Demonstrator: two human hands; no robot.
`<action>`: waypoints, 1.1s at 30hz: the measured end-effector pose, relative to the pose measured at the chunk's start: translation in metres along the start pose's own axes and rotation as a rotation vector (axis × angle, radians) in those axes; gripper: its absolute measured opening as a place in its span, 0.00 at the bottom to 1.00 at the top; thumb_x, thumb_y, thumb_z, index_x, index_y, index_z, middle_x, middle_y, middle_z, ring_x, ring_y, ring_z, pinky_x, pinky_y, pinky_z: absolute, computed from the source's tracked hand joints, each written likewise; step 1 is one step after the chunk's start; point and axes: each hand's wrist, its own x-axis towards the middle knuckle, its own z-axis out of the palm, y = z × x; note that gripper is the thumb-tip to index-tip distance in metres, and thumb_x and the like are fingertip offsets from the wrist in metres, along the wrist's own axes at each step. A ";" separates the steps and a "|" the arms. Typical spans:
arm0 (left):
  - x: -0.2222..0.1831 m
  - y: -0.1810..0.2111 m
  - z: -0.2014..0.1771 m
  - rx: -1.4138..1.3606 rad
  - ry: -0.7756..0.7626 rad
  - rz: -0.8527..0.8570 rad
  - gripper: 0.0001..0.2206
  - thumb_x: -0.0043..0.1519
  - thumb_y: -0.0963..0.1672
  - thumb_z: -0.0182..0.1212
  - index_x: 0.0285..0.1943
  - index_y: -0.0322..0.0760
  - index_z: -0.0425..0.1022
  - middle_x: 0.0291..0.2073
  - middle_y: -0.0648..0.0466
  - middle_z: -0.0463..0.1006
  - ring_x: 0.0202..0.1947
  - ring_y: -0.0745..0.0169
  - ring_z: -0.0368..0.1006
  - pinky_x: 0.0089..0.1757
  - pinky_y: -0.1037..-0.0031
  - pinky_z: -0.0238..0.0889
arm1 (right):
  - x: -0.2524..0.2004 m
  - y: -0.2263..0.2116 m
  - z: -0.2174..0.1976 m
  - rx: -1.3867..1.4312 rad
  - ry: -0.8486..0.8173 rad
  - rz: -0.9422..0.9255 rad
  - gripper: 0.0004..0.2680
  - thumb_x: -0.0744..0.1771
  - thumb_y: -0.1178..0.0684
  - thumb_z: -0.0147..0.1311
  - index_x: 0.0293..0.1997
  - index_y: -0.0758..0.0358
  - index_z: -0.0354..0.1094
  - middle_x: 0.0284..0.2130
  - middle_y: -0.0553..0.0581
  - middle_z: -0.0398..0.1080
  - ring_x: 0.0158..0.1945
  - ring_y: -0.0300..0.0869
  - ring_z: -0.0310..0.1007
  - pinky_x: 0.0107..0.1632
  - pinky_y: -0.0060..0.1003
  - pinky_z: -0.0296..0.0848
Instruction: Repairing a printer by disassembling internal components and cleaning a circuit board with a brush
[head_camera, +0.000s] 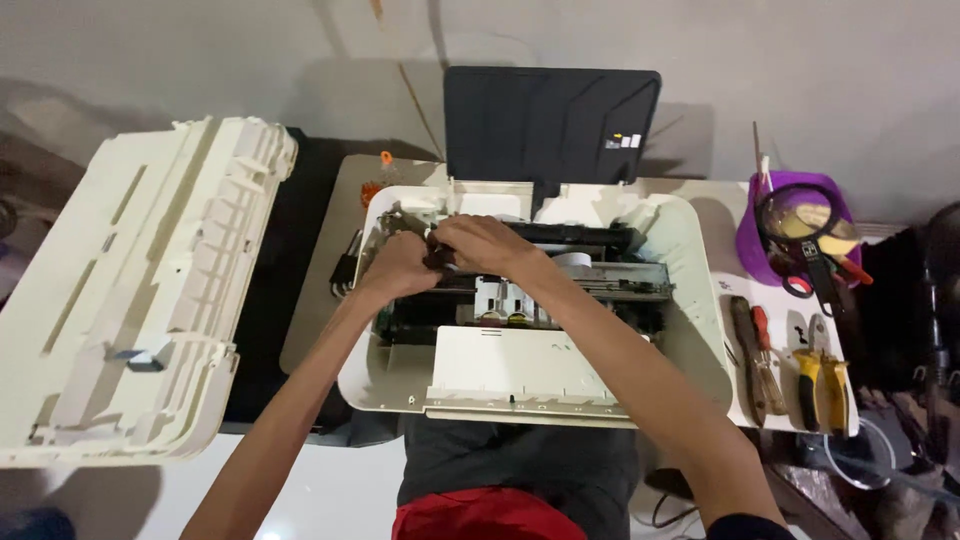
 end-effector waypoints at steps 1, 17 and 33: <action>0.000 -0.004 0.001 -0.019 -0.005 0.010 0.13 0.50 0.43 0.64 0.17 0.42 0.63 0.11 0.53 0.60 0.13 0.62 0.56 0.20 0.66 0.52 | 0.000 -0.008 -0.005 0.109 0.016 0.046 0.15 0.64 0.47 0.54 0.56 0.47 0.65 0.45 0.54 0.74 0.50 0.57 0.75 0.49 0.56 0.76; 0.013 -0.017 0.014 0.202 -0.034 -0.054 0.11 0.50 0.44 0.59 0.17 0.45 0.62 0.09 0.55 0.59 0.10 0.65 0.51 0.20 0.68 0.51 | 0.011 -0.017 0.005 -0.122 0.096 0.119 0.04 0.63 0.53 0.45 0.37 0.51 0.63 0.28 0.57 0.69 0.31 0.62 0.75 0.33 0.60 0.74; 0.015 -0.032 0.022 0.183 0.004 -0.047 0.11 0.53 0.46 0.60 0.22 0.37 0.69 0.15 0.50 0.64 0.16 0.54 0.63 0.25 0.58 0.55 | 0.008 -0.040 -0.028 0.015 0.044 0.140 0.03 0.62 0.60 0.48 0.30 0.61 0.56 0.22 0.62 0.67 0.24 0.64 0.72 0.27 0.51 0.73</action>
